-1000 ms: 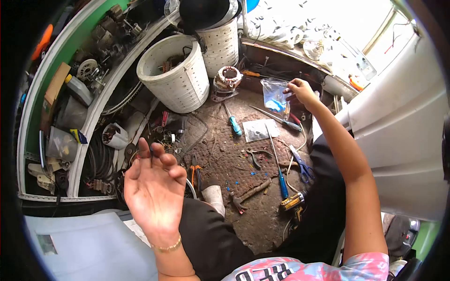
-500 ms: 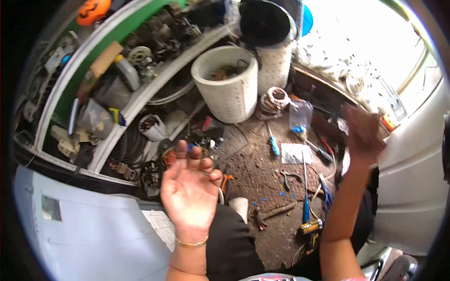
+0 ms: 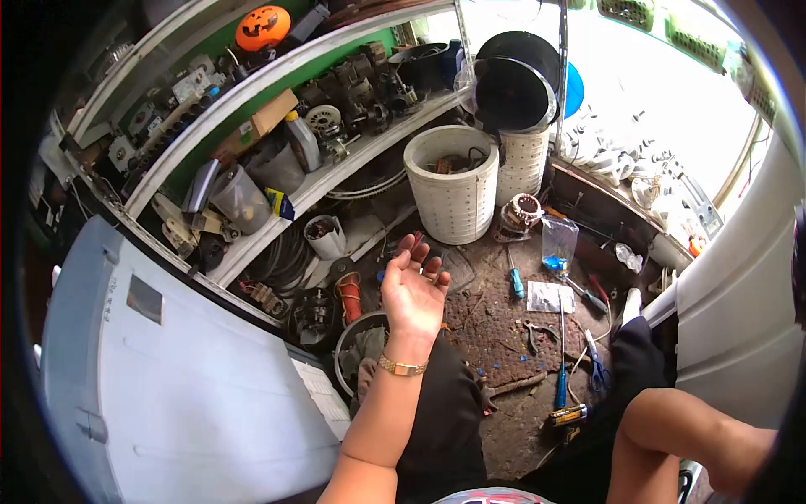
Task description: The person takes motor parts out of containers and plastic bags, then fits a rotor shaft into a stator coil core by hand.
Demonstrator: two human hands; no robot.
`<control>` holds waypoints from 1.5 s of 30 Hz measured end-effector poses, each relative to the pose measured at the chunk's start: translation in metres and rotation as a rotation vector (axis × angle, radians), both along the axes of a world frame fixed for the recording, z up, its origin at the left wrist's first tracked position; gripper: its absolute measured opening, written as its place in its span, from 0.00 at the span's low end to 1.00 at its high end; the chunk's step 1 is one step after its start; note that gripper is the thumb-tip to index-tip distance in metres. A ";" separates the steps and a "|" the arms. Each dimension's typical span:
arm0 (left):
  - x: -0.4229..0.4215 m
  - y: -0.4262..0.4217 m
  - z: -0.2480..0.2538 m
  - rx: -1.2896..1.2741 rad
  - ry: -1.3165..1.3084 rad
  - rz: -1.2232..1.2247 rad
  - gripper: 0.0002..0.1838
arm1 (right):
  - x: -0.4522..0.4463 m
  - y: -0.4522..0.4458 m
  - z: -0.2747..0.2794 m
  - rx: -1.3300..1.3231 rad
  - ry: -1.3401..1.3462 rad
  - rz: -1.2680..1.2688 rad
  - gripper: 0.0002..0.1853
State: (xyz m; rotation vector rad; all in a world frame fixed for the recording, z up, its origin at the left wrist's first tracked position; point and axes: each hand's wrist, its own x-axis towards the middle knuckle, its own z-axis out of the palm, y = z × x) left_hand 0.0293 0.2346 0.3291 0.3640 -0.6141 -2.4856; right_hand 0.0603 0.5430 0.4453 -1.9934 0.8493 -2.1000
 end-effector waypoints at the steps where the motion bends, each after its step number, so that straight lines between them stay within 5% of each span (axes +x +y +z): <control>1: 0.000 0.000 -0.001 -0.012 -0.002 -0.005 0.11 | 0.005 0.002 0.002 0.002 0.021 -0.016 0.07; 45: 0.025 -0.033 -0.008 -0.027 -0.086 0.087 0.10 | 0.033 0.025 0.009 -0.008 0.239 -0.143 0.10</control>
